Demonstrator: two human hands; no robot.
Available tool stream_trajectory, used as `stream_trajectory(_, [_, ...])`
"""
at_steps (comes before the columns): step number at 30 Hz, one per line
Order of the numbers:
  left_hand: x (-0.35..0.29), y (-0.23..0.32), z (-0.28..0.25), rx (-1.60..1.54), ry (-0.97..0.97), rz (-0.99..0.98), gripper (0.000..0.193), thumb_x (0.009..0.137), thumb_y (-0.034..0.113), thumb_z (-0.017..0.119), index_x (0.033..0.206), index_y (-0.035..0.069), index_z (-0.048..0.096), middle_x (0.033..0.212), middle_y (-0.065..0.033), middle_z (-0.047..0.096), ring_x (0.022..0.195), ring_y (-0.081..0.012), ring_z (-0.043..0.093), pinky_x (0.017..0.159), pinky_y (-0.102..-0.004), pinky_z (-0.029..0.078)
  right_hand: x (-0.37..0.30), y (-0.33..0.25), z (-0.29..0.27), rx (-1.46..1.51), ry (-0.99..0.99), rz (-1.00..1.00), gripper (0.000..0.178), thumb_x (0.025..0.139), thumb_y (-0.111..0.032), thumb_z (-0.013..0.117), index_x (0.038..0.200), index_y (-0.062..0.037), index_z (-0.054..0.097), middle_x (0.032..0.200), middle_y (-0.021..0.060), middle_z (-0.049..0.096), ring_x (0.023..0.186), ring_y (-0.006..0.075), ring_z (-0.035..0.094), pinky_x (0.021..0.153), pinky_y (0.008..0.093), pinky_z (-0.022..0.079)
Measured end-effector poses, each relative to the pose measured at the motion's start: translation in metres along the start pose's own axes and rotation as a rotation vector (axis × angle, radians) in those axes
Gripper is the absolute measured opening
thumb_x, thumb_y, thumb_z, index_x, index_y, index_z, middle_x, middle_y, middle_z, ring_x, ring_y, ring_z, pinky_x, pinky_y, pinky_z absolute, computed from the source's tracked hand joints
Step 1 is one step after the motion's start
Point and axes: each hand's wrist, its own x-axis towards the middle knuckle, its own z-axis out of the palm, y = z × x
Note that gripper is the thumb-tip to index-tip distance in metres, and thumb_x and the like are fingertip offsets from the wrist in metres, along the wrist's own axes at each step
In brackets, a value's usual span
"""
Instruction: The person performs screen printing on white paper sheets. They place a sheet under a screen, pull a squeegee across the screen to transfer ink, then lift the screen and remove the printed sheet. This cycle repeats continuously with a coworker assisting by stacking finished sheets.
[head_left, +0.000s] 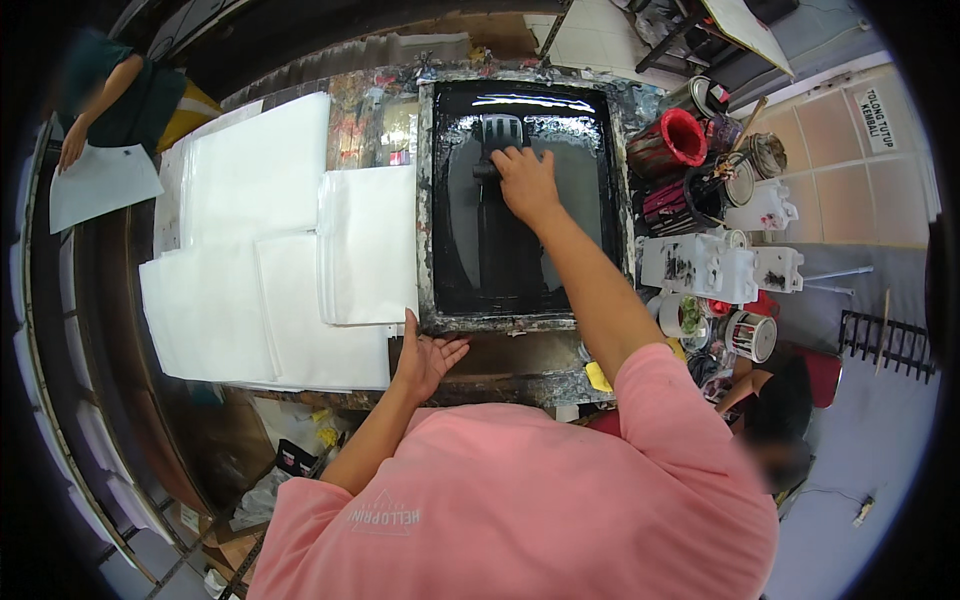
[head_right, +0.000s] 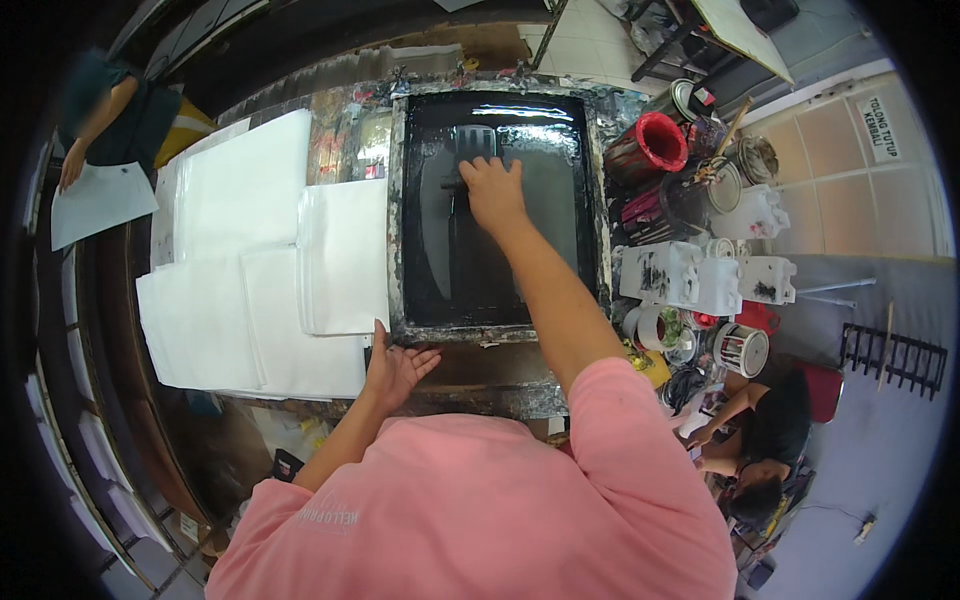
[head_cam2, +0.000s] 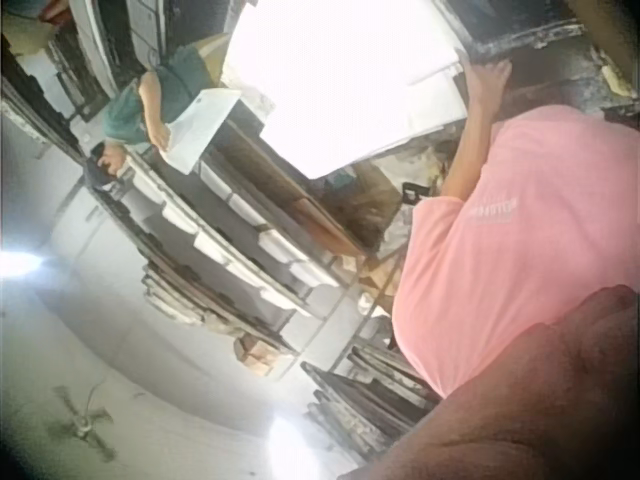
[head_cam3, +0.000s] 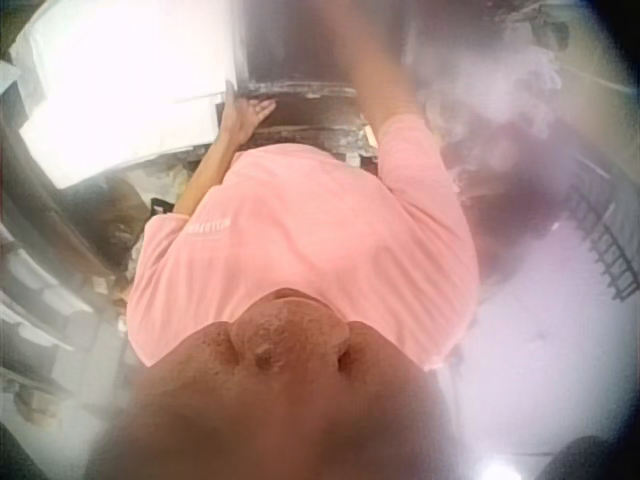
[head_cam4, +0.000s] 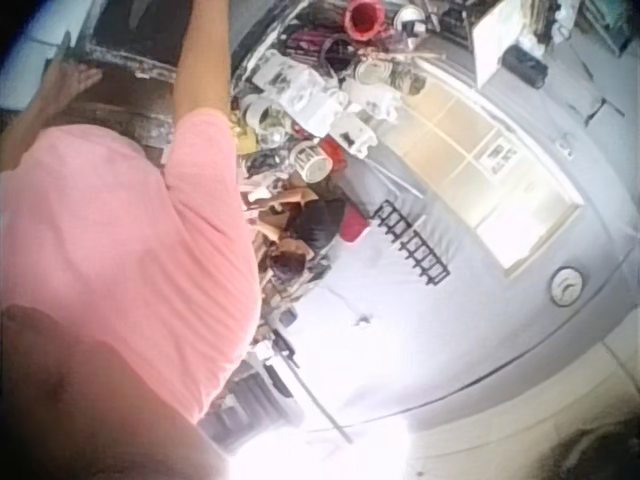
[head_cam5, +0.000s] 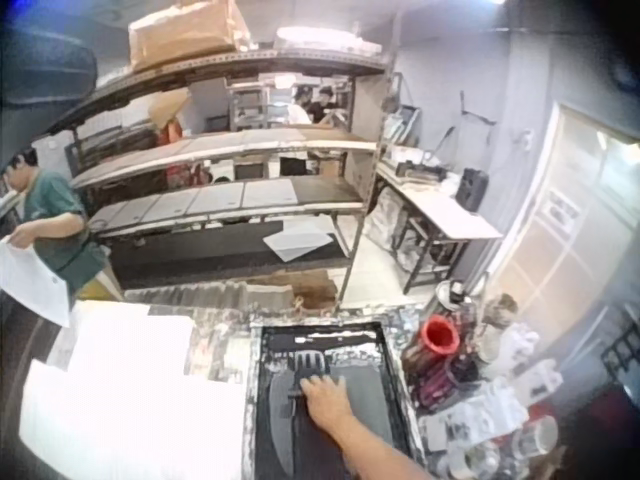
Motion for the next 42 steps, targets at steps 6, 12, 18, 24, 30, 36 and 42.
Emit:
stream_trajectory(6, [-0.018, -0.004, 0.007, 0.145, -0.015, 0.104, 0.115, 0.099, 0.087, 0.036, 0.162, -0.007, 0.015, 0.154, -0.0294, 0.046, 0.143, -0.0406, 0.052, 0.121, -0.0497, 0.042, -0.067, -0.01, -0.042, 0.058, -0.021, -0.134, 0.033, 0.092, -0.011, 0.065, 0.125, -0.0144, 0.063, 0.116, 0.007, 0.068, 0.115, 0.0297, 0.066, 0.098, 0.0599, 0.043])
stream_trajectory(12, [-0.052, 0.0, 0.028, 0.281, -0.059, 0.26, 0.101, 0.102, 0.084, 0.026, 0.149, -0.004, 0.04, 0.145, -0.0245, 0.061, 0.136, -0.0322, 0.061, 0.118, -0.0458, 0.043, -0.177, -0.061, -0.145, 0.147, -0.31, -0.047, 0.051, 0.093, -0.041, 0.075, 0.128, -0.0056, 0.06, 0.115, 0.0129, 0.064, 0.114, 0.0339, 0.062, 0.092, 0.052, 0.047])
stream_trajectory(18, [-0.089, 0.054, 0.083, 0.181, -0.646, 0.639, 0.088, 0.109, 0.072, 0.029, 0.155, -0.003, 0.042, 0.158, -0.0251, 0.051, 0.149, -0.0326, 0.049, 0.126, -0.0477, 0.035, -0.129, -0.061, -0.238, 0.09, 0.471, -0.118, 0.052, 0.094, -0.059, 0.069, 0.099, -0.0068, 0.069, 0.094, 0.0103, 0.063, 0.095, 0.0294, 0.058, 0.089, 0.0462, 0.038])
stream_trajectory(24, [-0.042, 0.047, 0.039, 1.891, 0.509, 0.963, 0.083, 0.107, 0.06, 0.047, 0.167, 0.005, 0.033, 0.172, -0.0298, 0.023, 0.163, -0.0493, 0.009, 0.127, -0.0695, 0.003, -0.079, -0.053, -0.28, 0.001, 0.532, -0.087, 0.062, 0.095, -0.067, 0.065, 0.087, -0.0064, 0.077, 0.084, 0.01, 0.068, 0.085, 0.028, 0.061, 0.087, 0.0459, 0.039])
stream_trajectory(30, [-0.014, 0.009, -0.061, 2.145, 0.778, 0.769, 0.11, 0.095, 0.083, 0.05, 0.169, 0.004, 0.028, 0.175, -0.0309, 0.012, 0.164, -0.0478, 0.0, 0.119, -0.0777, -0.013, -0.056, -0.046, -0.298, 0.052, 0.531, -0.09, 0.064, 0.094, -0.066, 0.066, 0.089, -0.0032, 0.078, 0.085, 0.0131, 0.07, 0.084, 0.0316, 0.066, 0.087, 0.046, 0.04])
stream_trajectory(36, [-0.027, 0.02, -0.015, 2.044, 0.685, 0.867, 0.117, 0.091, 0.079, 0.061, 0.166, -0.005, 0.029, 0.172, -0.0241, 0.03, 0.165, -0.0383, 0.015, 0.123, -0.075, -0.009, -0.04, -0.046, -0.31, 0.037, 0.565, -0.09, 0.06, 0.094, -0.064, 0.069, 0.088, -0.0044, 0.078, 0.081, 0.0112, 0.072, 0.081, 0.0303, 0.069, 0.08, 0.046, 0.041])
stream_trajectory(42, [-0.026, 0.062, 0.049, 1.695, 0.706, 1.515, 0.074, 0.093, 0.048, 0.079, 0.138, -0.008, 0.064, 0.136, -0.027, 0.069, 0.143, -0.0393, 0.055, 0.13, -0.0648, 0.005, -0.05, -0.049, -0.303, 0.03, 0.555, -0.083, 0.062, 0.095, -0.065, 0.066, 0.088, -0.0046, 0.078, 0.083, 0.0112, 0.071, 0.084, 0.0296, 0.068, 0.082, 0.0461, 0.04])
